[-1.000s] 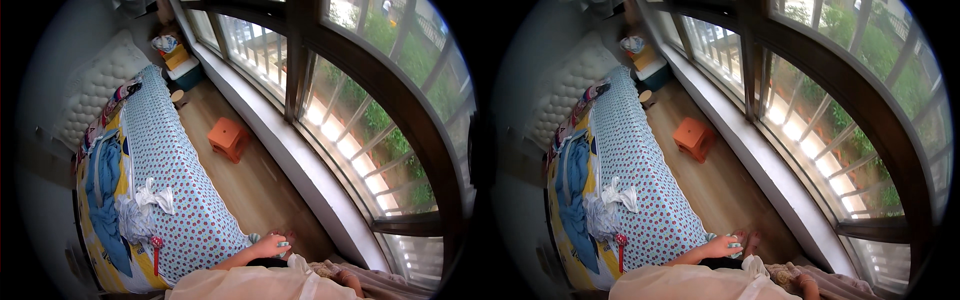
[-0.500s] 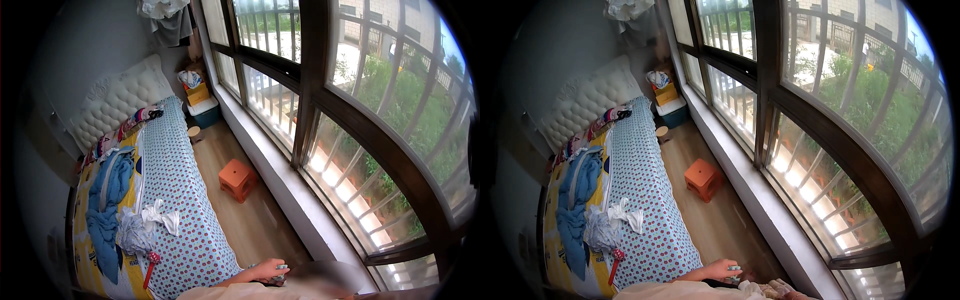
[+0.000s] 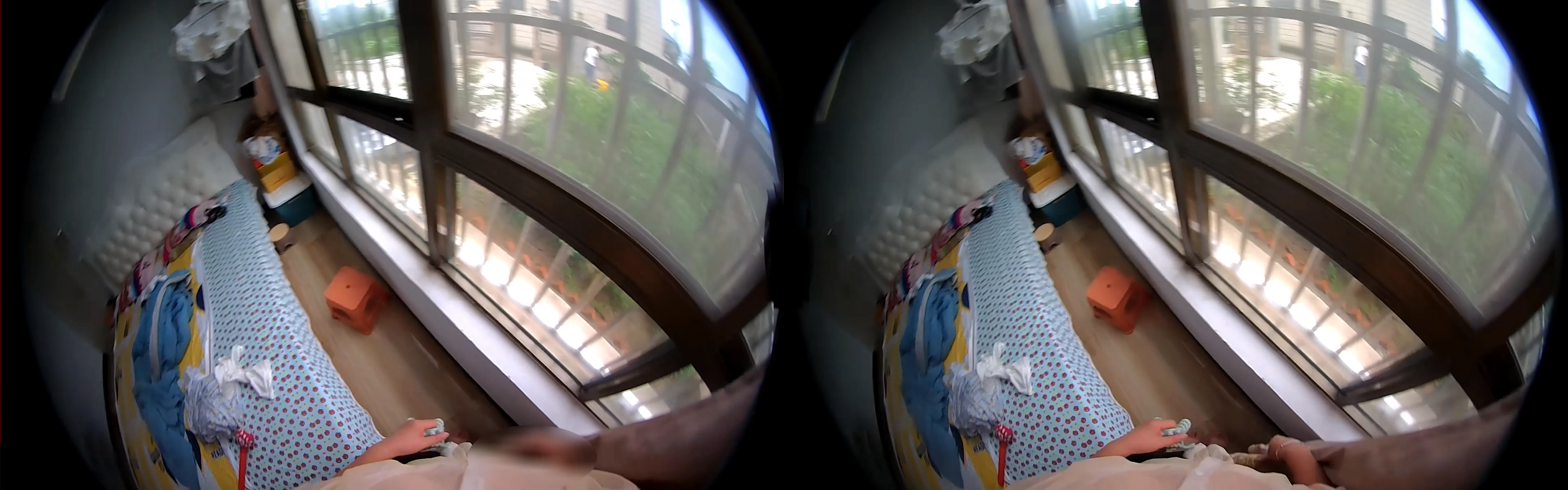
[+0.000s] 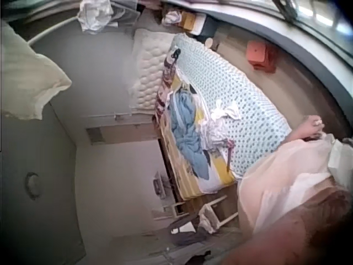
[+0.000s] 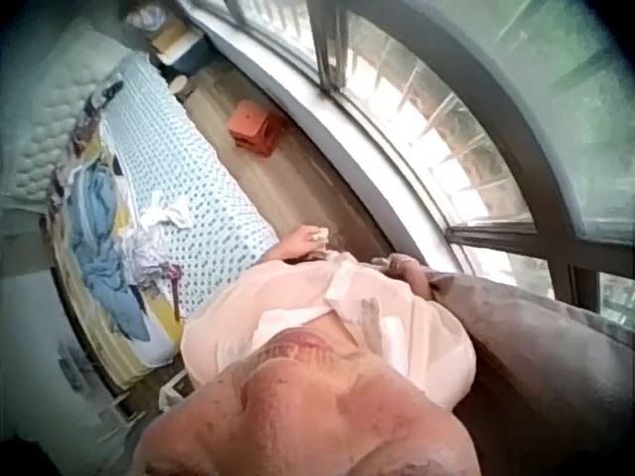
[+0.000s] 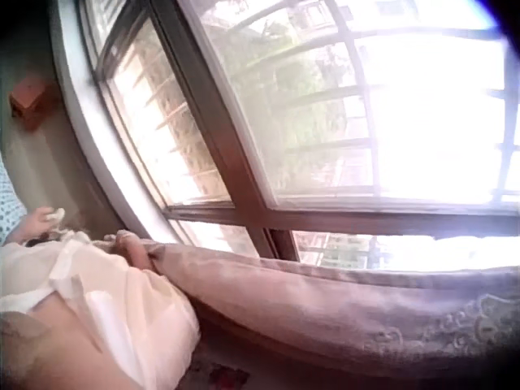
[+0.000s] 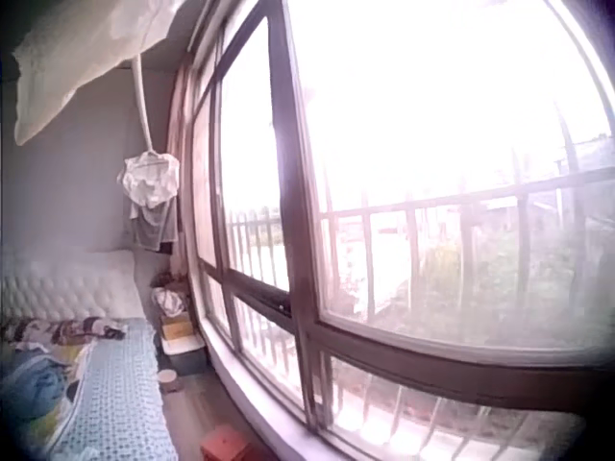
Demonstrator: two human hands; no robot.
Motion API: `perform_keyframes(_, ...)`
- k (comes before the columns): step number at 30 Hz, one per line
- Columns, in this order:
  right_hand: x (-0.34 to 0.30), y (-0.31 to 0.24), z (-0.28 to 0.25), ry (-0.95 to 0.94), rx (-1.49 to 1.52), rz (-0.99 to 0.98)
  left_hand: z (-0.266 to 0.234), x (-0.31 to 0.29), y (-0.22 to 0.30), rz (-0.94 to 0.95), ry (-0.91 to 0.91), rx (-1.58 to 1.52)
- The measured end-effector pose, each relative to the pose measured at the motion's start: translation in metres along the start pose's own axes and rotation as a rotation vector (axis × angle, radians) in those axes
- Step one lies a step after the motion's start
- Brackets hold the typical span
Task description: The person places a plastic stool on the floor, picks up papers from a chair, and wipes down a desk and a table with a cloth while moving various items on the surfaces.
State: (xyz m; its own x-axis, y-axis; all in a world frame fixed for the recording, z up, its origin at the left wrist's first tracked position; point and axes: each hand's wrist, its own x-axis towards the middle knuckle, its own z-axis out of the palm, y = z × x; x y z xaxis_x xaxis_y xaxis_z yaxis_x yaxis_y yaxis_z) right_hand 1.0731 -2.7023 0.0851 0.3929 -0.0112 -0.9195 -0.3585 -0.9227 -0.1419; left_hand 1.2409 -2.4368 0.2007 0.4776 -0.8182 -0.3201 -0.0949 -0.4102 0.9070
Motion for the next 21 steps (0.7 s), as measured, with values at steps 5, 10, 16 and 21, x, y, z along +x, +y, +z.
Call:
perform_keyframes(5,-0.023,0.010,-0.024,0.129,0.102,-0.017,0.006,0.006,0.010,-0.047,0.031,0.055)
perform_keyframes(10,-0.042,0.019,-0.024,0.103,0.173,-0.004,0.022,0.015,0.033,-0.175,0.032,0.092)
perform_keyframes(16,-0.084,-0.043,-0.026,-0.155,-1.052,-0.751,0.046,-0.022,-0.012,-0.050,0.152,0.061)
perform_keyframes(21,0.003,-0.001,0.047,0.156,-0.099,-0.106,0.078,-0.082,-0.020,-0.066,0.148,-0.010)
